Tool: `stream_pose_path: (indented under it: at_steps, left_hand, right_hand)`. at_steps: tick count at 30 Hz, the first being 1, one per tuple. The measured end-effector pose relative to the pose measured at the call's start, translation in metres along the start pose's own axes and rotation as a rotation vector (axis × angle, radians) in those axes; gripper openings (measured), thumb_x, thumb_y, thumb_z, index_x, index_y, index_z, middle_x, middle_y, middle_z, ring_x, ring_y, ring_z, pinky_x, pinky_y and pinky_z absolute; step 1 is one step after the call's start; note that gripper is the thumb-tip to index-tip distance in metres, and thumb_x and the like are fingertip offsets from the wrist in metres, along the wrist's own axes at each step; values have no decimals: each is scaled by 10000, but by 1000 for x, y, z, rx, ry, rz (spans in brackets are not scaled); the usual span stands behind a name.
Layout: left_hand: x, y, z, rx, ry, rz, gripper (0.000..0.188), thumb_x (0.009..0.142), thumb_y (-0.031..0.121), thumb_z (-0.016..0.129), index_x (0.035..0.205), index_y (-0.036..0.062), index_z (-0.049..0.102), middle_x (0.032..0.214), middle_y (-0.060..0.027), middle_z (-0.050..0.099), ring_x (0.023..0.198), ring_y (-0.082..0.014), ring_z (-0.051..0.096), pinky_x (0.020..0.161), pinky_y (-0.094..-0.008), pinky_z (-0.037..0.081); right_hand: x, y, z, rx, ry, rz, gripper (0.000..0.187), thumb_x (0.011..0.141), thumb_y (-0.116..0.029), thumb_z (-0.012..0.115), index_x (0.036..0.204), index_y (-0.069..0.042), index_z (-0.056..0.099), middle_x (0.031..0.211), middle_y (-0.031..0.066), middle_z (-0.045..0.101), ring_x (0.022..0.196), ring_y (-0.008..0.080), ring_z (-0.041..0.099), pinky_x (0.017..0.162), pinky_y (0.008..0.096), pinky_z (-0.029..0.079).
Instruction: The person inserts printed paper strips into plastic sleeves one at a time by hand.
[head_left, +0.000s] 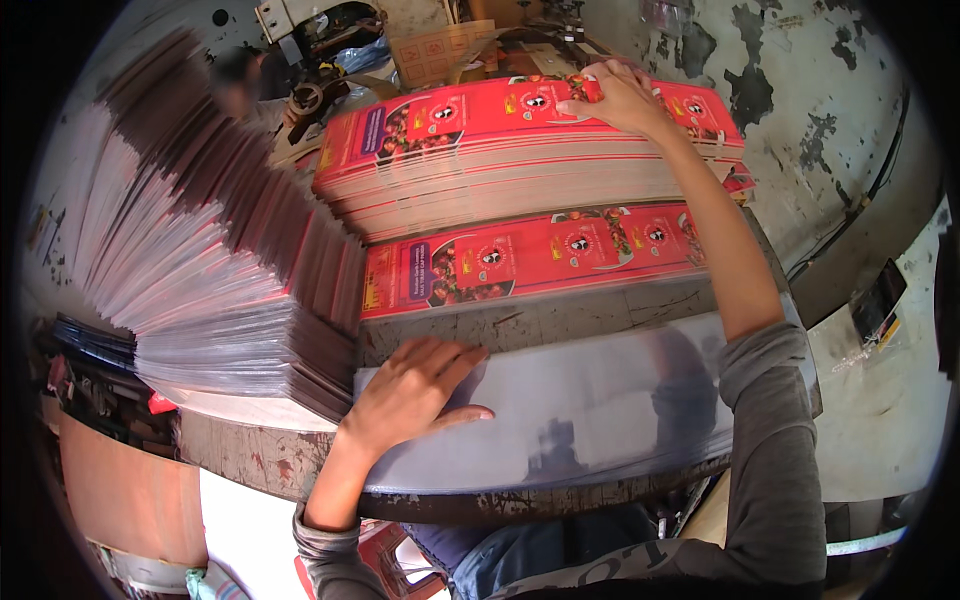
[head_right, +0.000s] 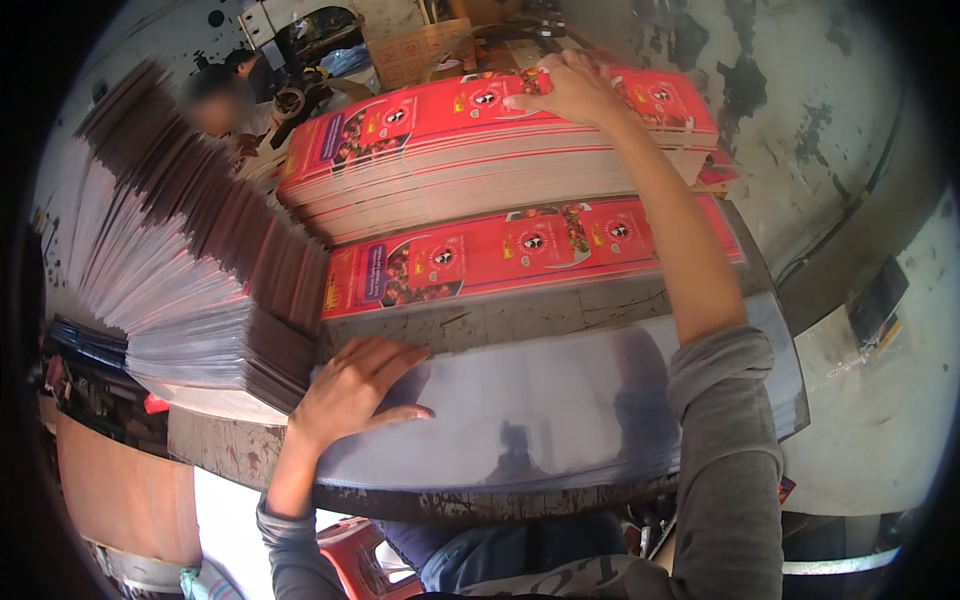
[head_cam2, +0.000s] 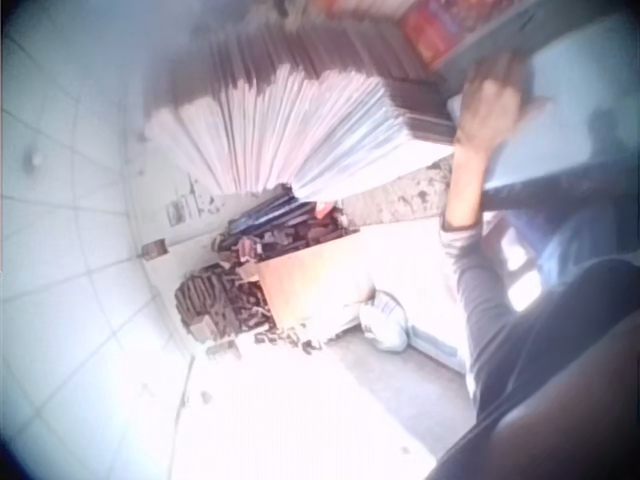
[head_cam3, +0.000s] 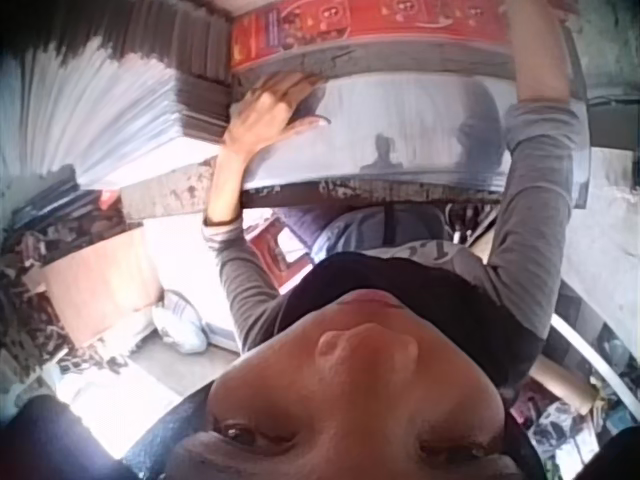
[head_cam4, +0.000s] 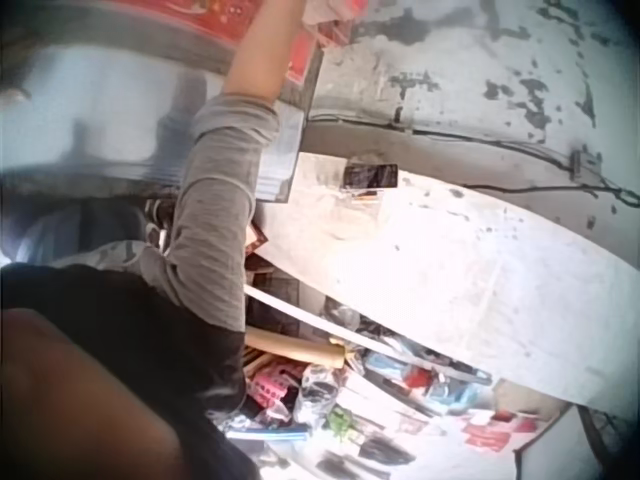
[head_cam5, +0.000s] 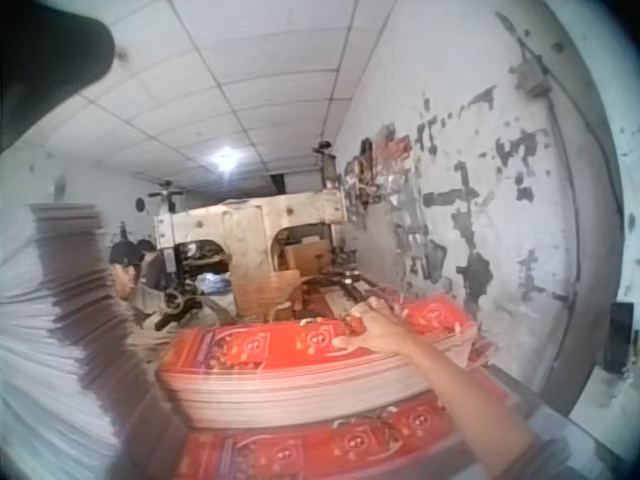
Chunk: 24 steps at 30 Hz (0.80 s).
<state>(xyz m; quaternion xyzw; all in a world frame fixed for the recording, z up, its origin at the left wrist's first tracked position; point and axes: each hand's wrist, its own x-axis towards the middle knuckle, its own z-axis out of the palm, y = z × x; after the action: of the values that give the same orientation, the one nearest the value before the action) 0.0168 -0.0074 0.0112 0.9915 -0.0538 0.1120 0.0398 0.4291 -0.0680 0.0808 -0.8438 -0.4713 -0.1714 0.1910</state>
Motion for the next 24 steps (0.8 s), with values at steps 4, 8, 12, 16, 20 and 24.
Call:
stream_pose_path:
  at_steps: [4,8,12,16,20,24]
  left_hand:
    - [1,-4,1,-39,18,10,623,763,540,607,1133,40,573,996,-105,538,973,-273,543,884,-381,420]
    - [2,-5,-2,-59,5,-38,616,763,535,615,1137,48,568,997,-108,531,985,-277,538,896,-383,410]
    - [-5,-11,-2,-66,-7,-38,639,745,543,638,1147,52,561,980,-122,524,975,-304,533,889,-400,409]
    - [-22,-22,-13,-265,-108,-115,662,722,505,692,1156,26,548,1013,-138,503,924,-327,541,846,-409,445]
    - [-16,-20,-17,-365,-146,-184,576,714,385,744,1114,16,554,1057,-154,484,906,-332,549,806,-407,463]
    - [-10,-16,-13,-348,50,-165,338,739,179,726,991,28,560,923,-132,533,802,-294,581,719,-386,471]
  right_hand:
    - [-12,1,-9,-112,245,-6,911,623,-721,641,1159,4,509,1219,176,489,1180,314,446,985,539,261]
    - [-38,-13,-42,-151,336,86,777,620,-673,678,984,-4,525,913,183,639,918,317,611,921,515,351]
    - [-69,-23,-67,-141,330,131,627,719,-631,620,931,-49,520,769,139,652,731,325,644,569,440,466]
    - [-94,-10,-89,-194,404,225,602,737,-619,611,1002,-83,547,806,121,659,766,326,642,622,418,478]
    - [-102,4,-109,77,607,275,541,789,-555,593,1064,-89,595,890,131,663,819,285,642,725,368,481]
    - [-88,8,-116,680,800,191,472,824,-435,659,959,12,592,775,65,639,657,120,619,612,289,497]
